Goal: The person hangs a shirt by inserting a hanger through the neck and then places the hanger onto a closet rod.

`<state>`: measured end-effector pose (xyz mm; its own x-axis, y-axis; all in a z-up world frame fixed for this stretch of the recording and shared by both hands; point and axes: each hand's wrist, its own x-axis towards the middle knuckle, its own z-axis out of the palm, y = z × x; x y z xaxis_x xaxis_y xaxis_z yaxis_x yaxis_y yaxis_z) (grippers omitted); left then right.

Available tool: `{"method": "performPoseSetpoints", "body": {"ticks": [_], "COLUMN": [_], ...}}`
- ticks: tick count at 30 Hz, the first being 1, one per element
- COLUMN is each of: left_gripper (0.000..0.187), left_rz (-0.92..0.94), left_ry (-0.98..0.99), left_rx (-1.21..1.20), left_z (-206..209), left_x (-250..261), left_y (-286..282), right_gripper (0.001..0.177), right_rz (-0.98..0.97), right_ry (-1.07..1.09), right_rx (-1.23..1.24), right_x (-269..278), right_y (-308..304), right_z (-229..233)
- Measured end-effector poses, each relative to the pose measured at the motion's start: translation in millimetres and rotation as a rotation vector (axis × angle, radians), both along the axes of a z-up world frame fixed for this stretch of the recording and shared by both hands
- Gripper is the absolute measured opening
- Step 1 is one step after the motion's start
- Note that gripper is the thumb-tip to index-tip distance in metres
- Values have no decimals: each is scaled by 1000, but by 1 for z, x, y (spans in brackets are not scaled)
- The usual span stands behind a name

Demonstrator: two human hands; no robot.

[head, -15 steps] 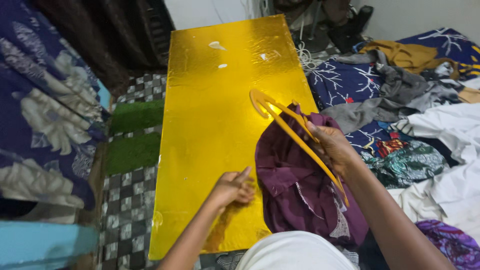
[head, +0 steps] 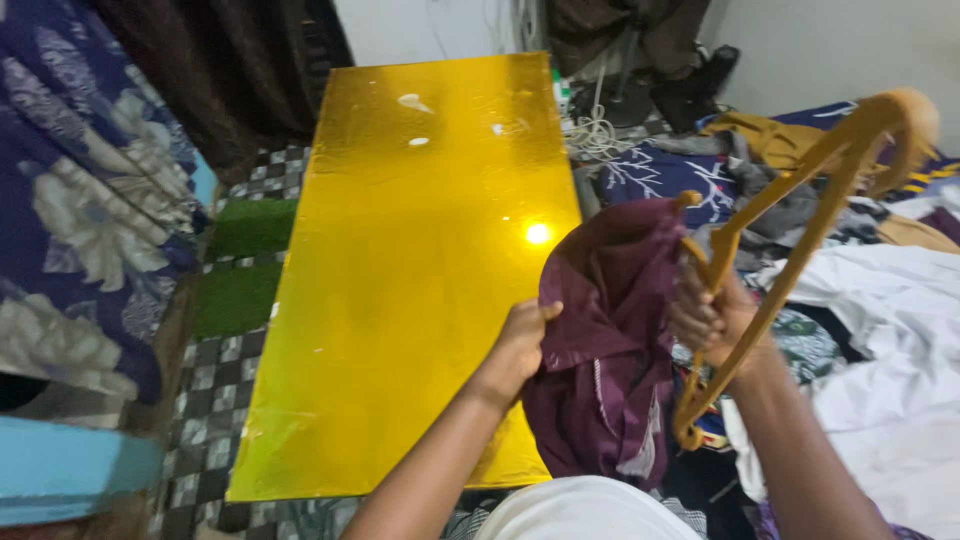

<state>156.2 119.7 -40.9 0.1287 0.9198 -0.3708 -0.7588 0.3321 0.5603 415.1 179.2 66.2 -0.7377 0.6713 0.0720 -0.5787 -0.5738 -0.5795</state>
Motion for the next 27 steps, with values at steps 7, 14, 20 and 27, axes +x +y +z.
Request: {"method": "performPoseSetpoints", "body": {"ticks": [7, 14, 20, 27], "left_gripper": [24, 29, 39, 40], "left_rz": [-261, -334, -453, -412], "left_ry": [-40, 108, 292, 614], "left_rx": [66, 195, 300, 484], "left_z": [86, 160, 180, 177], "left_x": [44, 78, 122, 162], "left_y": [50, 65, 72, 96], "right_gripper": [53, 39, 43, 45], "right_rz": [-458, -835, -762, -755], "right_ry": [-733, -1065, -978, -921], "right_rx": [92, -5, -95, -174], "right_x": [114, 214, 260, 232], "right_y": [-3, -36, -60, -80], "right_z": [19, 39, 21, -2]}}
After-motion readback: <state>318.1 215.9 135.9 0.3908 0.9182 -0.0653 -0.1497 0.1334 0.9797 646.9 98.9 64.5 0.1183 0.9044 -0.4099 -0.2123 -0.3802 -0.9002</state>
